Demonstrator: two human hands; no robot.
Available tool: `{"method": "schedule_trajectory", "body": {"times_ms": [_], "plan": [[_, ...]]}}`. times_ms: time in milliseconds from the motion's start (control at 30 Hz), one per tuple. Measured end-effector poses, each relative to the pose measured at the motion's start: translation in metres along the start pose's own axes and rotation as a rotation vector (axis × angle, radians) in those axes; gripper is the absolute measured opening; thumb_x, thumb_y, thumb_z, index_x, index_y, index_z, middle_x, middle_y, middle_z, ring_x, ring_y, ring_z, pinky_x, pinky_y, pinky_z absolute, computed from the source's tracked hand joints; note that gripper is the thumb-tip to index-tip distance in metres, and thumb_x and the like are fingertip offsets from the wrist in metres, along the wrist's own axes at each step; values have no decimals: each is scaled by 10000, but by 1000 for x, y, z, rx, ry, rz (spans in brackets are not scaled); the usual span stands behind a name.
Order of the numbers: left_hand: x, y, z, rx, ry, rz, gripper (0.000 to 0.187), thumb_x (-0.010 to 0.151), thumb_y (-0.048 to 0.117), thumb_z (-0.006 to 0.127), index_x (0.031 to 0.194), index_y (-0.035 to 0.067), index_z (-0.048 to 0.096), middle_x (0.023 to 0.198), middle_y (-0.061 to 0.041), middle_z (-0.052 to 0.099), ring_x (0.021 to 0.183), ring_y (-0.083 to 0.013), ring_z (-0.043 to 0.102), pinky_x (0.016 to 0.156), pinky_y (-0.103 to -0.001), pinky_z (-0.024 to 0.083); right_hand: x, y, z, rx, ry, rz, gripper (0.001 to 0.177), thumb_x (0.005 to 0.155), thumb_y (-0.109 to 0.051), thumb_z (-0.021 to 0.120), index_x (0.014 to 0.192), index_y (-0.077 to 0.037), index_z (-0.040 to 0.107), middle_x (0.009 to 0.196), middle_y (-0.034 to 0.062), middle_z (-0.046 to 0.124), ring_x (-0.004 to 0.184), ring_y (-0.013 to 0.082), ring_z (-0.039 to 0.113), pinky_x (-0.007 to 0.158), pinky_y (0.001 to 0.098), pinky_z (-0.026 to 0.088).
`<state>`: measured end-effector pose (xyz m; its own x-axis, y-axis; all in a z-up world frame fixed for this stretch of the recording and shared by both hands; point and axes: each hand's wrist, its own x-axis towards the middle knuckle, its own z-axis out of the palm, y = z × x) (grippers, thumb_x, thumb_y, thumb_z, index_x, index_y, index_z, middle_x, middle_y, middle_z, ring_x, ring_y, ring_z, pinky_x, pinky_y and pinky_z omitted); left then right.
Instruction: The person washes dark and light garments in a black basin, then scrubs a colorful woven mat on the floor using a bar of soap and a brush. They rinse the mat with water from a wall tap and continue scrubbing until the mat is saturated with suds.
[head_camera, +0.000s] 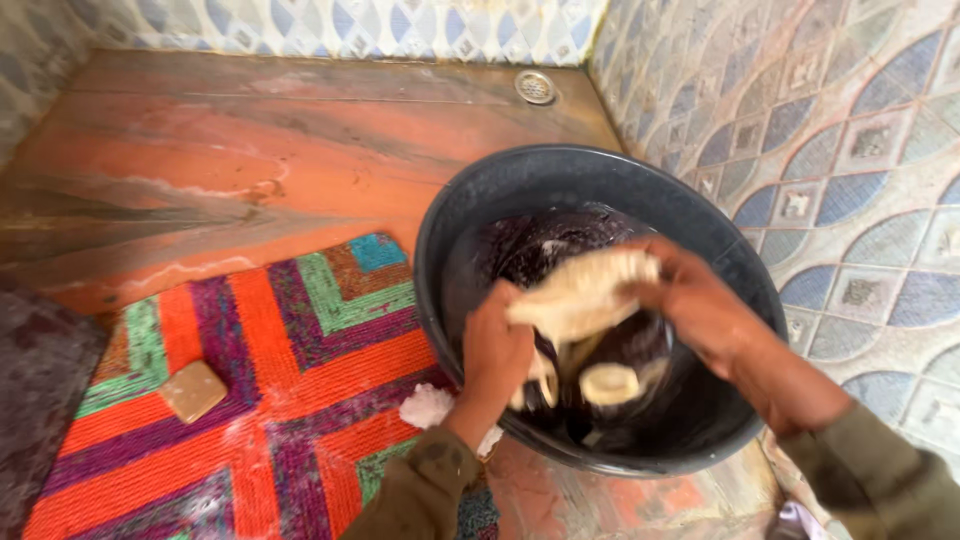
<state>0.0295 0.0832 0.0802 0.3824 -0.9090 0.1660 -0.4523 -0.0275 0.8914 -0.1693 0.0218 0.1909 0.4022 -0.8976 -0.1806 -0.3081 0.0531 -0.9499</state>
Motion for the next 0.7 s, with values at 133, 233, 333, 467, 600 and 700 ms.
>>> {"method": "schedule_trajectory", "body": {"times_ms": [133, 233, 333, 467, 600, 700], "plan": [[10, 16, -28, 365, 10, 87, 535, 892, 155, 689, 1398, 63, 537, 1391, -259, 536, 1289, -481, 478, 1072, -550, 439, 24, 8, -5, 88, -50, 10, 620, 903, -210, 645, 1496, -241, 466, 1419, 106, 551, 1208, 220, 562, 992, 436, 486], [11, 20, -25, 623, -282, -2, 796, 830, 211, 766, 1528, 146, 387, 1601, -263, 188, 1490, -525, 106, 1158, -670, 270, 45, 50, -12, -221, -123, 52, 697, 891, -312, 688, 1522, -238, 400, 1584, 48, 386, 1363, 261, 529, 1053, 443, 508], [13, 9, 3, 672, -556, 63, 805, 900, 300, 745, 1571, 195, 314, 1684, -212, 22, 1538, -516, -15, 1171, -767, 159, 67, 97, -18, -758, 4, 105, 731, 906, -456, 674, 1558, -273, 400, 1576, 153, 428, 1418, 346, 532, 1072, 459, 537], [32, -31, 59, 802, -837, -34, 1007, 937, 353, 754, 1662, 291, 57, 1690, -243, -185, 1502, -617, -127, 1112, -826, 165, 87, 143, -21, -1003, 65, 25, 892, 831, -578, 709, 1591, -403, 277, 1663, 157, 189, 1501, 405, 298, 1176, 555, 360], [52, -71, 102, 934, -861, -98, 1033, 952, 390, 724, 1651, 388, -36, 1694, -193, -259, 1506, -605, -84, 1021, -900, 276, 111, 161, -8, -1312, -42, -45, 922, 810, -663, 687, 1566, -494, 188, 1709, 59, -51, 1559, 399, 7, 1202, 663, 127], [75, -81, 118, 1003, -1059, -232, 1295, 819, 447, 887, 1656, 360, -98, 1699, -183, -260, 1534, -567, -81, 1075, -820, 303, 138, 170, -2, -1408, -126, 22, 909, 842, -733, 621, 1581, -499, 147, 1715, 16, -103, 1556, 419, -57, 1208, 692, 85]]}}
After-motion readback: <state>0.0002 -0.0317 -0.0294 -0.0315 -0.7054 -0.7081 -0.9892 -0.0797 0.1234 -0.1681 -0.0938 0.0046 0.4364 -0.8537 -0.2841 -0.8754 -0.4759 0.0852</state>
